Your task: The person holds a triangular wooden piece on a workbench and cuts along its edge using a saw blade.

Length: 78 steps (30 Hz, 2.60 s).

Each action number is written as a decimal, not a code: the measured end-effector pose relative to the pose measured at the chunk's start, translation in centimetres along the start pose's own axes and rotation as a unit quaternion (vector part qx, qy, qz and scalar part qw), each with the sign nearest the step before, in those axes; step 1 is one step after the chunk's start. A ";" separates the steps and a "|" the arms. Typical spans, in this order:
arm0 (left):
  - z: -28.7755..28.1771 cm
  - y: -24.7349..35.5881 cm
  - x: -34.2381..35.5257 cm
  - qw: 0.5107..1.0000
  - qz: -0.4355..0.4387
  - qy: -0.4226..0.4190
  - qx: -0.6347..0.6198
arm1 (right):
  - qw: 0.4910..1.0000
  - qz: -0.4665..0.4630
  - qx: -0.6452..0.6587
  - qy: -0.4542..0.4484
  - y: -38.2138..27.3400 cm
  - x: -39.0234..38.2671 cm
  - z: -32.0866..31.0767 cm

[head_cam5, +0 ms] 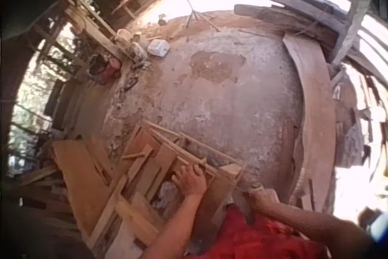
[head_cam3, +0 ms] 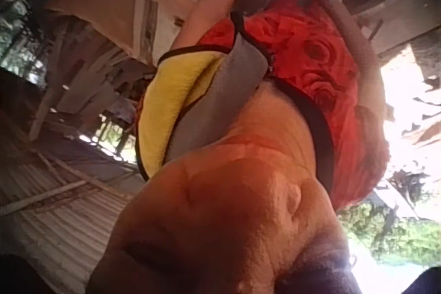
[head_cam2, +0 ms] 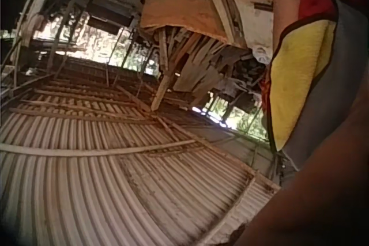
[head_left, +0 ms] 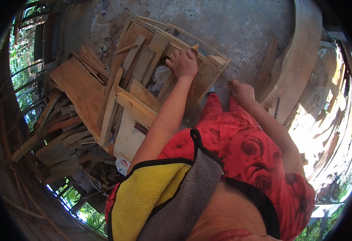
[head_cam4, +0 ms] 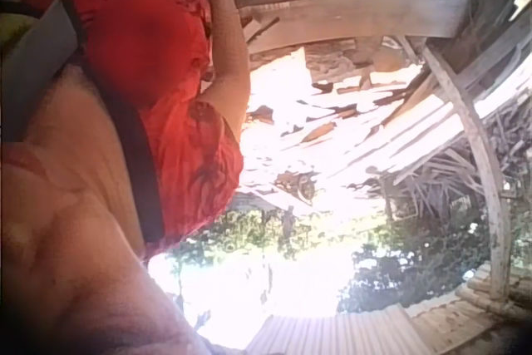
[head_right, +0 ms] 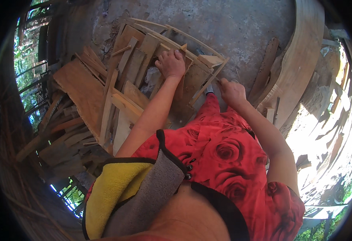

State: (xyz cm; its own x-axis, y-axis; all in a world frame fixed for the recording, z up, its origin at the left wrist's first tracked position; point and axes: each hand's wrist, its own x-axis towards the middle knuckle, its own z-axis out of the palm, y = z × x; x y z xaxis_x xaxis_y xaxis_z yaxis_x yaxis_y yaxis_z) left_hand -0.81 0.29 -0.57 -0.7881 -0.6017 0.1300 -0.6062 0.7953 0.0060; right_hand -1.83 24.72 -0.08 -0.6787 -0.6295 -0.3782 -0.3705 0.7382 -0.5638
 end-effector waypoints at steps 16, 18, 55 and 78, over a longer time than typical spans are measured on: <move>0.3 0.1 0.0 1.000 -0.006 -0.010 -0.007 | 0.998 -0.031 0.037 0.051 -4.1 6.6 0.1; 0.3 0.0 0.0 1.000 -0.008 -0.007 -0.006 | 0.997 -0.037 0.038 0.057 -2.6 3.1 -0.6; 0.0 1.0 0.1 0.999 0.001 -0.026 -0.018 | 0.987 -0.100 0.051 0.115 -4.1 10.2 0.9; 0.2 0.5 0.1 1.000 0.004 -0.009 -0.005 | 0.992 -0.069 0.052 0.091 -4.3 8.3 0.2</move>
State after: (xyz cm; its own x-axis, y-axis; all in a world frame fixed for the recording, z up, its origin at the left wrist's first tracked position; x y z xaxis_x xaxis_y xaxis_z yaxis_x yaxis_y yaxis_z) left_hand -1.18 0.64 -0.74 -0.7943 -0.5970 0.1125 -0.5994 0.8003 0.0141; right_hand -5.70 16.23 -0.95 -0.7322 -0.6622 -0.1591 -0.4068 0.6125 -0.6777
